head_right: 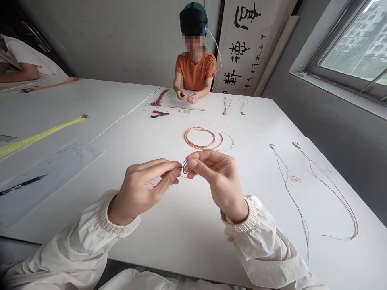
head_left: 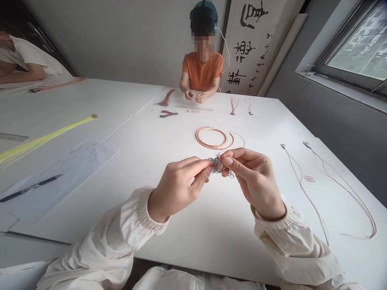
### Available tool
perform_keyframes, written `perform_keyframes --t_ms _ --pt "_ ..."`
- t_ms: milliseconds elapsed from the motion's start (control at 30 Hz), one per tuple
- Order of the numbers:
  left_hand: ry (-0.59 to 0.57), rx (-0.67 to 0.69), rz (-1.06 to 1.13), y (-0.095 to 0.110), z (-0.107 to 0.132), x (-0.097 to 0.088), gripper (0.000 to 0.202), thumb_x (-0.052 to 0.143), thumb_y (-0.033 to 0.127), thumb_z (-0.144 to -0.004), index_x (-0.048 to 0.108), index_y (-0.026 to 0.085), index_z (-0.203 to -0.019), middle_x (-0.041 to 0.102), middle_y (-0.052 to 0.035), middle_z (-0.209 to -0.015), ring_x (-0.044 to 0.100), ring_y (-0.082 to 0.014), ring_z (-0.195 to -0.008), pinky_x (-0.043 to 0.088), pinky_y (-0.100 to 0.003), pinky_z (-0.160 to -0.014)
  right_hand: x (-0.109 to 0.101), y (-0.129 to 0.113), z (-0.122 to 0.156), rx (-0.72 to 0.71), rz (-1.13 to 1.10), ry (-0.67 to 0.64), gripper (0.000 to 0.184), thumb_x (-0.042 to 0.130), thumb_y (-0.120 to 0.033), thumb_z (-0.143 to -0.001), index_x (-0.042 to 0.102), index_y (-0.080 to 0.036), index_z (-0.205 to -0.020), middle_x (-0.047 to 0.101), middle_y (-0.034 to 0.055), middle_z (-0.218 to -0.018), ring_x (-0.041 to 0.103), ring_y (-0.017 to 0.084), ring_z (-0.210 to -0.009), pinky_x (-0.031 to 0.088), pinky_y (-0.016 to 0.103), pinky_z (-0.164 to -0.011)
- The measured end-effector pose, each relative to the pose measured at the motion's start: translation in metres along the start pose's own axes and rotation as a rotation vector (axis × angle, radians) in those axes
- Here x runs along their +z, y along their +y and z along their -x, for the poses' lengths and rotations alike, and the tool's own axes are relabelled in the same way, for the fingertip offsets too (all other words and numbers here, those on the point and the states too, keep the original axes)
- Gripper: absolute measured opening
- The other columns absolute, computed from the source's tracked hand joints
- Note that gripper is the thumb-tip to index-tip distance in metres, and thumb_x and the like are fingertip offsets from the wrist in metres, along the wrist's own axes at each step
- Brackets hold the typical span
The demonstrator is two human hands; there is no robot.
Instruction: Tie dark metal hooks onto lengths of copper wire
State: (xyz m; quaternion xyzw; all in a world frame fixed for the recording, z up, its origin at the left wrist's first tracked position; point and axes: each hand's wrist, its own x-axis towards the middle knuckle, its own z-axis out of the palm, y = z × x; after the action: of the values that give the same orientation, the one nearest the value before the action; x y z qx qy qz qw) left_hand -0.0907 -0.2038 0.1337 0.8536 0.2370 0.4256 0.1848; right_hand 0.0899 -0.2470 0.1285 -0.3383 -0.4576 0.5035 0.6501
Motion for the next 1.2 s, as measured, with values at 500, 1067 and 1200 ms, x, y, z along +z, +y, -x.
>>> perform_keyframes --t_ms 500,1067,1200 --pt "-0.044 -0.255 0.26 0.0 -0.001 0.004 0.014 0.061 0.02 -0.093 0.072 0.015 -0.086 0.067 -0.0012 -0.075 0.063 -0.0084 -0.061 0.053 -0.018 -0.059 -0.002 0.003 0.0 0.182 -0.121 -0.045 0.005 0.072 -0.021 -0.086 0.073 -0.017 -0.083 0.069 0.0019 -0.076 0.062 0.009 -0.064 0.051 0.022 -0.066" --pt "-0.192 -0.821 1.173 -0.017 -0.011 -0.017 0.009 0.073 0.02 -0.084 0.077 0.012 -0.084 0.069 -0.0043 -0.075 0.059 -0.0049 -0.062 0.051 -0.01 -0.056 -0.04 0.123 0.053 0.125 0.946 -0.242 0.019 0.056 -0.008 -0.083 0.071 -0.019 -0.084 0.069 0.0026 -0.074 0.061 0.015 -0.063 0.051 0.028 -0.066" --pt "-0.201 -0.865 1.19 -0.019 -0.01 -0.017 0.008 0.076 0.02 -0.081 0.077 0.013 -0.081 0.069 -0.0052 -0.075 0.059 -0.0057 -0.06 0.051 -0.013 -0.054 -0.042 0.123 0.052 0.07 0.987 -0.265 0.02 0.058 -0.007 -0.083 0.073 -0.019 -0.088 0.068 0.0039 -0.076 0.06 0.014 -0.061 0.051 0.028 -0.064"
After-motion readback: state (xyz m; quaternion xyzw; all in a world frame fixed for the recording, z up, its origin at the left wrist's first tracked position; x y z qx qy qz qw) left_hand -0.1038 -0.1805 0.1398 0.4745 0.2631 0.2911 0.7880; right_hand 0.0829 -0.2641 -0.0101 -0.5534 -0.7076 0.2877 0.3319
